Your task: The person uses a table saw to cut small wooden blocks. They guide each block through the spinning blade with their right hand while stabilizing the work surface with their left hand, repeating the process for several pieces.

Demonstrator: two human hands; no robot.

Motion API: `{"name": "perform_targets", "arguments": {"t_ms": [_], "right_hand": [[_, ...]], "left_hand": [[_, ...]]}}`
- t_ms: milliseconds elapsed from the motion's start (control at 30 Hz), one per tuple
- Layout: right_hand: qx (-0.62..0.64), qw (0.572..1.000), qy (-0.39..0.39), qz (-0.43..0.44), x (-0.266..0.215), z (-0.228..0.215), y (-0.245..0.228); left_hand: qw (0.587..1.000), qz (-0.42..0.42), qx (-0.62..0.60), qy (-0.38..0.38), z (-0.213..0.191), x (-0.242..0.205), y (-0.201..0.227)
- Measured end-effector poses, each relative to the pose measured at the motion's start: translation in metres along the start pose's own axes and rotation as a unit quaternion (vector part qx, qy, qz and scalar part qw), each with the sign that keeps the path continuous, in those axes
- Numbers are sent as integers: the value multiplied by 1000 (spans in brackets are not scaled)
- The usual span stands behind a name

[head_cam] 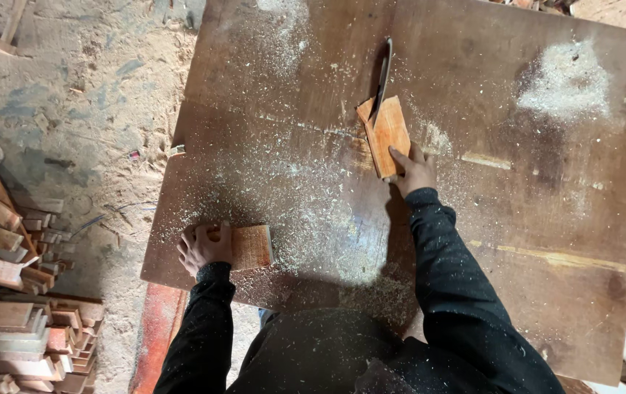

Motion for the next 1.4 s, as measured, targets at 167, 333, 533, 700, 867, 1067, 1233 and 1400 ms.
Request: {"name": "perform_targets", "arguments": {"t_ms": [167,333,533,700,867,1067,1233,1400], "right_hand": [[20,1000,-13,17,14,10,12],[-5,999,44,22,52,34,24],[8,999,40,5,70,34,23],[-30,997,-56,47,-18,6,-4],[0,983,-50,175,-121,-10,-50],[118,983,121,73,-169,-86,-43],[29,961,268,-54,-137,-129,-48],[-26,994,104,-15,-112,-68,-80]], "left_hand": [[1000,-9,5,-12,-3,2,0],[1000,-1,6,15,-1,-4,4],[1000,-19,-13,-4,-7,-3,8],[1000,10,-5,23,-6,0,4],[999,-3,-30,22,-6,-5,5],[998,45,-31,40,-16,-8,4],[998,46,-11,35,-8,-5,1],[993,79,5,89,-4,-5,-1]]}}
Point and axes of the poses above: each hand's wrist, its own x-axis towards the middle knuckle, its own z-axis out of the palm, y = z × x, the point moved 2 cm from there along x, towards the middle knuckle, and after that the axes turned 3 degrees about y, right-handed, at the moved point
